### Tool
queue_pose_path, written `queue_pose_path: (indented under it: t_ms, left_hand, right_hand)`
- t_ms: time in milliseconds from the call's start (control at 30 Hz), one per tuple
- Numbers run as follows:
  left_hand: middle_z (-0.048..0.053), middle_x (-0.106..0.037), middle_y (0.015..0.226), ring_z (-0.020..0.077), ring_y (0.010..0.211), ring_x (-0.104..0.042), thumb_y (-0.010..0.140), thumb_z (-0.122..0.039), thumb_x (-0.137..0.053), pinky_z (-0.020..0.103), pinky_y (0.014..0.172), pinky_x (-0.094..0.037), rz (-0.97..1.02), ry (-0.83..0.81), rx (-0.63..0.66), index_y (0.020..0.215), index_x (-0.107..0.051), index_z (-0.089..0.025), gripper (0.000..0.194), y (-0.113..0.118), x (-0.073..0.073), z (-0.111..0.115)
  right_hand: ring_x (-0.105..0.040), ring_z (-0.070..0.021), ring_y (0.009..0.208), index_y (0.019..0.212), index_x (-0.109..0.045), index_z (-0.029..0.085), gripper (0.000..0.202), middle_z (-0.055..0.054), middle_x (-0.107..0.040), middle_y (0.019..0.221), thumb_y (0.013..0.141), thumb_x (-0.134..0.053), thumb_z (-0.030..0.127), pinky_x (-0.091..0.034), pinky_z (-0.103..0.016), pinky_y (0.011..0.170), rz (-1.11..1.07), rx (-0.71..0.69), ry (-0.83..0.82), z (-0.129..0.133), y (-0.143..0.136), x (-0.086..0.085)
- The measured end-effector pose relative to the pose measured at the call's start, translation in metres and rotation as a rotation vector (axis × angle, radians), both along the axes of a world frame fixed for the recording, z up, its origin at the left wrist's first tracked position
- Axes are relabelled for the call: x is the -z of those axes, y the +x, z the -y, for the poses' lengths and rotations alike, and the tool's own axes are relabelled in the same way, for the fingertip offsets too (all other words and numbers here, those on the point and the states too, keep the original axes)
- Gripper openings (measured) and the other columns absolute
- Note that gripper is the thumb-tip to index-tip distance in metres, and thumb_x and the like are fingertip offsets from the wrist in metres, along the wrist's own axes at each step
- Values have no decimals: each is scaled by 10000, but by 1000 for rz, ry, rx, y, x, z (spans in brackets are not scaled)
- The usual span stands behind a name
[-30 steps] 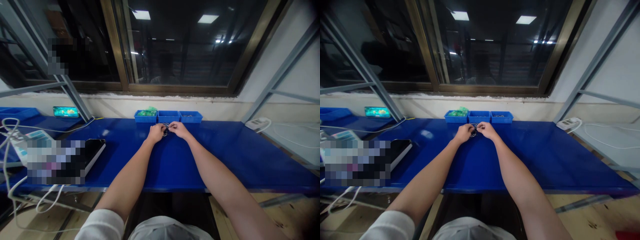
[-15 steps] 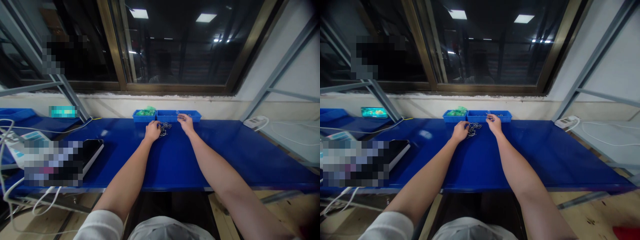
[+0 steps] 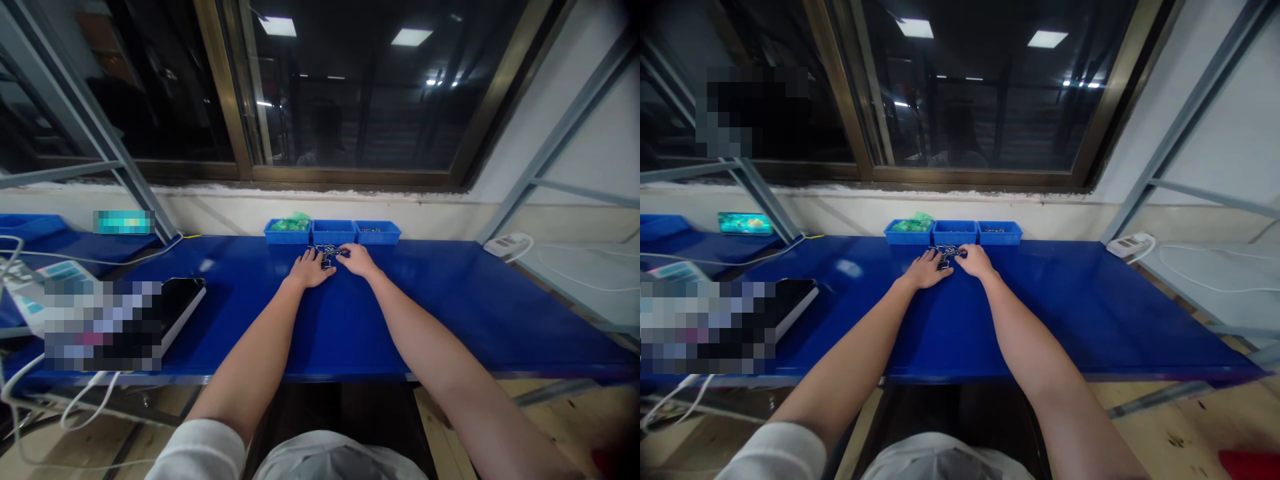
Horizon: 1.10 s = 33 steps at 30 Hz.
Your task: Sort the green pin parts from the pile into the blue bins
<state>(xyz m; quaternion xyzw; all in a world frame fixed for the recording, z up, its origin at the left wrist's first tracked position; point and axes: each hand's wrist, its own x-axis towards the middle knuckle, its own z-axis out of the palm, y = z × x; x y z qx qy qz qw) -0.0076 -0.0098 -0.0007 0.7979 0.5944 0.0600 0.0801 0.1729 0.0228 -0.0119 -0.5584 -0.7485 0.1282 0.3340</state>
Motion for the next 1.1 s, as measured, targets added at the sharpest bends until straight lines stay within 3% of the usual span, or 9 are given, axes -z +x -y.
queue_pose_path:
  t_ms: [100, 233, 500, 800, 933, 1100]
  left_hand:
    - [124, -92, 1502, 266, 1385, -63, 816, -653, -177, 463, 1098, -104, -22, -26, 10, 1433, -174, -152, 795, 2, 3, -3]
    - [135, -98, 1500, 256, 1382, -90, 859, -554, -188, 423, 1105, -128, 8, -10, 19, 1423, -195, -115, 714, 7, 8, -9]
    - [156, -278, 1453, 258, 1345, -242, 866, -365, -331, 384, 1083, -222, 108, 130, 90, 1349, -325, -110, 546, 11, 9, -10]
    - [166, -449, 1327, 258, 1222, -424, 844, -331, -430, 383, 1027, -316, 173, 238, 121, 1249, -454, -113, 460, 9, 8, -7]
    - [150, -500, 1274, 255, 1172, -465, 827, -333, -475, 394, 1005, -343, 218, 324, 140, 1199, -499, -133, 422, 8, 8, -9]
    - [105, -578, 1174, 207, 1087, -527, 832, -253, -479, 342, 964, -394, 346, 453, 220, 1153, -552, -166, 340, 7, 6, -11]
  right_hand:
    - [-521, -218, 1021, 1020, -666, 200, 343, -82, -626, 1021, 754, -595, 404, -386, -325, 917, 154, 6, 26, 5, -8, 0]
    - [-527, -213, 1001, 991, -682, 232, 274, -73, -628, 1008, 785, -571, 376, -385, -321, 908, 200, 27, 39, 6, -11, -1]
    - [-593, -175, 869, 878, -679, 214, 152, -47, -673, 898, 793, -554, 221, -417, -258, 800, 192, 22, 24, 6, -12, -3]
    - [-548, -197, 907, 862, -609, 193, 125, -81, -612, 926, 820, -491, 190, -398, -280, 757, 314, -12, 66, 8, -12, 0]
    - [-547, -198, 891, 842, -593, 186, 139, -84, -610, 910, 839, -455, 195, -397, -296, 767, 224, -46, 97, 9, -13, -3]
    - [-559, -160, 797, 816, -578, 176, 108, -43, -622, 826, 813, -473, 205, -410, -288, 759, -131, -178, 104, 7, -18, -7]
